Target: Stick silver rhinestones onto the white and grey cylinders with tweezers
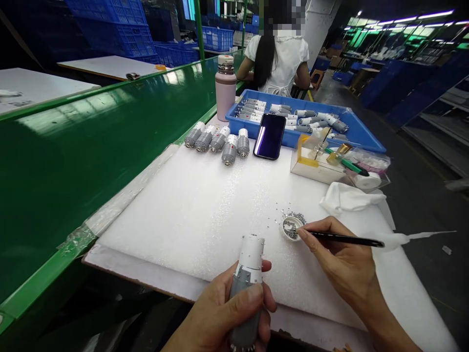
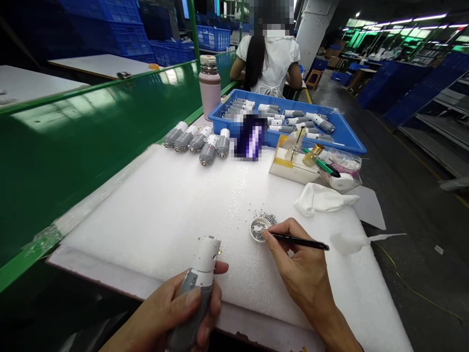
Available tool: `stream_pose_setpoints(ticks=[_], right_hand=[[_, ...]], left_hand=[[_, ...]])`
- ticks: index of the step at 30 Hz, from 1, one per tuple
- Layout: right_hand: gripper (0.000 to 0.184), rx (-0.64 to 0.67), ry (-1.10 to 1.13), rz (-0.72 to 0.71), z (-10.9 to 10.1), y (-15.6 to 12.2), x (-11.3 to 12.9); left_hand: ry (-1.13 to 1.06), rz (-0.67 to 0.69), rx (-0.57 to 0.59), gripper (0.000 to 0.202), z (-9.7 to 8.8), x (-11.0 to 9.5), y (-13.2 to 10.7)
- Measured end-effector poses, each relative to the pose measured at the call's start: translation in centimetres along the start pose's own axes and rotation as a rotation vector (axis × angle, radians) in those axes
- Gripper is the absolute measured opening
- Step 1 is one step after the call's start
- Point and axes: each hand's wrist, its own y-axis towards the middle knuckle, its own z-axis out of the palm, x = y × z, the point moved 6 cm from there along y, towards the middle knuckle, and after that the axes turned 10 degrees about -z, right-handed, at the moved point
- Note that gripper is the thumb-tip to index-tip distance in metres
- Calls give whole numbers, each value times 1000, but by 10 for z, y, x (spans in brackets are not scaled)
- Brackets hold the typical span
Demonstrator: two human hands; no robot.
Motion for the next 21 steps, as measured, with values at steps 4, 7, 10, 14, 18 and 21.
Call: stream_pose_setpoints(ticks=[4, 7, 10, 14, 18, 21], right_hand=[[14, 22, -18, -4, 1, -2, 1], [12, 10, -32, -13, -2, -4, 3], [11, -25, -42, -26, -5, -5, 5], [12, -58, -39, -28, -6, -5, 4], [14, -40, -27, -21, -2, -4, 2], [15, -41, -31, -15, 0, -4, 0]], left_hand=[[91, 35, -28, 50, 1, -4, 0], [123, 49, -79, 48, 1, -5, 2], [157, 76, -126, 44, 2, -7, 4], [154, 111, -162, 39, 4, -10, 6], [143, 109, -173, 39, 5, -11, 7], [136, 111, -172, 40, 2, -9, 7]])
